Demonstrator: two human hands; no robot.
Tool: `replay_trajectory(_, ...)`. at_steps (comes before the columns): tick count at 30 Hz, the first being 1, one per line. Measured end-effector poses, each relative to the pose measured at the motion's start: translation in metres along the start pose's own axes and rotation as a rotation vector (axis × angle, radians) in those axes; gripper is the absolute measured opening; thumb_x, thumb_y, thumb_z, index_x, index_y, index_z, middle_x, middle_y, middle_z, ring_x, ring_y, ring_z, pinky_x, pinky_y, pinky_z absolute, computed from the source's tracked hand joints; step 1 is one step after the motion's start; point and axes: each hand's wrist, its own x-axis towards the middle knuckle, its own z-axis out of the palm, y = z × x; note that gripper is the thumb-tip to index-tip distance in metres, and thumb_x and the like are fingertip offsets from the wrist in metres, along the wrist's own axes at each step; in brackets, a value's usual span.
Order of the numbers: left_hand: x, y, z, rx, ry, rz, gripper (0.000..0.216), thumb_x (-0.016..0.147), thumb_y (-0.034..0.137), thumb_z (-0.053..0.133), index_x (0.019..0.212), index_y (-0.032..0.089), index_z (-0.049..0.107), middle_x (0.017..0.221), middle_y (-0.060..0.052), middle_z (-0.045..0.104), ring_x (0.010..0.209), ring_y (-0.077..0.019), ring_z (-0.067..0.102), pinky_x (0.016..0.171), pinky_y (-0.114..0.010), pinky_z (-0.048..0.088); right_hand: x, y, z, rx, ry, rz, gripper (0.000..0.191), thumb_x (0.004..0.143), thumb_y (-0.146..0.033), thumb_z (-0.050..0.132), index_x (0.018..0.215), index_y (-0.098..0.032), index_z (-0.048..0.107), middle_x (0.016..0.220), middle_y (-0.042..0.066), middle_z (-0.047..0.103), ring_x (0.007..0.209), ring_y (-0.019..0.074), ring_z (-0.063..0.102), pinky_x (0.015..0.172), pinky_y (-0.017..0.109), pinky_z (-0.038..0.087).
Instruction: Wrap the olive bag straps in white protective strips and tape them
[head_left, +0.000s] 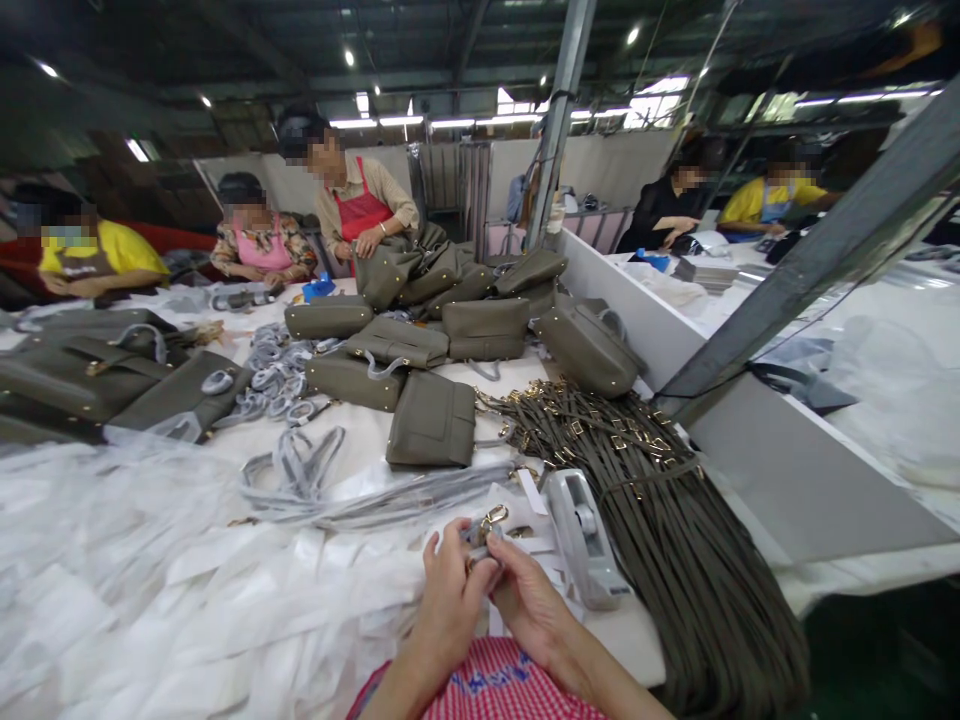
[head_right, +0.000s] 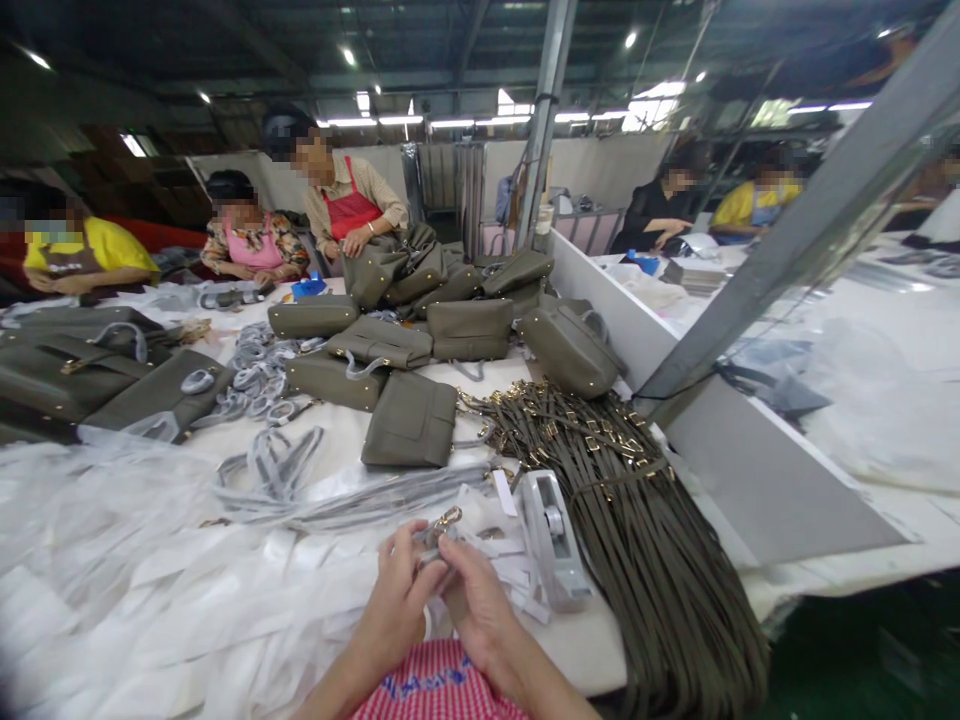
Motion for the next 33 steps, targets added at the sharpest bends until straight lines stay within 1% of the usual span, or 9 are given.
replay_trajectory(5, -0.004, 0.002, -0.004, -0.056, -0.054, 0.057, 0.04, 0.09, 0.037, 0.037, 0.117, 0.019, 0.061, 0.121, -0.01, 0.066, 0.116, -0.027, 0.053, 0.116, -0.055, 0.013, 0.002, 0.003, -0.003, -0.021, 0.025, -0.035, 0.041, 0.049, -0.033, 0.095, 0.08, -0.014, 0.075, 0.08, 0.002, 0.075, 0.073, 0.0145, 0.065, 0.069, 0.023, 0.052)
replay_trajectory(8, -0.003, -0.004, -0.004, -0.094, -0.019, 0.051, 0.046, 0.089, 0.038, 0.039, 0.125, 0.023, 0.062, 0.106, -0.009, 0.07, 0.105, -0.028, 0.056, 0.11, -0.056, 0.023, 0.0, 0.002, -0.002, -0.055, 0.028, -0.022, 0.04, 0.052, -0.034, 0.094, 0.081, -0.014, 0.074, 0.076, 0.002, 0.074, 0.068, 0.0141, 0.064, 0.062, 0.023, 0.051)
replay_trajectory(15, 0.006, -0.016, -0.006, -0.739, 0.007, -0.098, 0.041, 0.072, 0.047, 0.064, 0.099, 0.016, 0.069, 0.092, -0.007, 0.069, 0.086, -0.0218, 0.059, 0.083, -0.034, 0.044, -0.014, -0.011, -0.011, -0.186, -0.025, 0.035, 0.051, 0.053, -0.028, 0.094, 0.095, -0.016, 0.067, 0.096, 0.006, 0.075, 0.082, 0.0177, 0.07, 0.074, 0.028, 0.056)
replay_trajectory(20, 0.003, -0.014, -0.006, -0.905, -0.048, -0.21, 0.046, 0.066, 0.052, 0.073, 0.092, 0.016, 0.06, 0.074, 0.003, 0.057, 0.061, -0.01, 0.046, 0.055, -0.022, 0.032, -0.012, -0.009, -0.02, -0.44, -0.06, -0.093, 0.04, 0.064, -0.022, 0.086, 0.089, -0.019, 0.056, 0.08, 0.001, 0.072, 0.071, 0.0156, 0.069, 0.068, 0.025, 0.054)
replay_trajectory(23, 0.001, -0.017, -0.011, -0.912, -0.094, -0.248, 0.045, 0.065, 0.052, 0.075, 0.085, 0.017, 0.056, 0.068, 0.006, 0.053, 0.056, -0.0076, 0.043, 0.051, -0.021, 0.028, -0.022, -0.011, -0.029, -0.669, -0.21, -0.133, 0.043, 0.068, -0.015, 0.078, 0.104, -0.022, 0.054, 0.09, 0.003, 0.072, 0.078, 0.0193, 0.07, 0.068, 0.028, 0.055)
replay_trajectory(26, 0.0, -0.021, -0.018, -0.916, -0.182, -0.281, 0.045, 0.062, 0.05, 0.079, 0.076, 0.017, 0.052, 0.062, 0.007, 0.051, 0.052, -0.0073, 0.043, 0.051, -0.02, 0.029, -0.036, -0.022, -0.04, -1.0, -0.429, -0.19, 0.066, 0.072, -0.005, 0.067, 0.131, -0.028, 0.049, 0.124, 0.009, 0.064, 0.109, 0.0241, 0.065, 0.089, 0.036, 0.054)
replay_trajectory(28, 0.001, -0.024, -0.022, -0.925, -0.227, -0.297, 0.046, 0.06, 0.05, 0.08, 0.077, 0.017, 0.053, 0.063, 0.006, 0.053, 0.052, -0.0073, 0.044, 0.051, -0.02, 0.03, -0.043, -0.034, -0.044, -1.278, -0.595, -0.319, 0.06, 0.079, -0.005, 0.059, 0.134, -0.03, 0.053, 0.134, 0.009, 0.059, 0.122, 0.0245, 0.057, 0.102, 0.038, 0.048)
replay_trajectory(31, 0.001, -0.026, -0.022, -0.946, -0.253, -0.313, 0.046, 0.062, 0.051, 0.078, 0.081, 0.017, 0.054, 0.067, 0.005, 0.055, 0.055, -0.0084, 0.047, 0.055, -0.022, 0.035, -0.047, -0.048, -0.043, -1.565, -0.805, -0.492, 0.065, 0.083, -0.003, 0.053, 0.141, -0.032, 0.049, 0.141, 0.008, 0.054, 0.129, 0.024, 0.05, 0.108, 0.034, 0.042)
replay_trajectory(33, 0.0, -0.025, -0.02, -0.954, -0.269, -0.323, 0.046, 0.065, 0.053, 0.074, 0.084, 0.016, 0.054, 0.068, 0.004, 0.056, 0.057, -0.0095, 0.048, 0.058, -0.023, 0.038, -0.047, -0.052, -0.04, -1.658, -0.822, -0.588, 0.067, 0.085, -0.003, 0.052, 0.145, -0.031, 0.044, 0.139, 0.007, 0.055, 0.123, 0.0219, 0.055, 0.103, 0.029, 0.046)
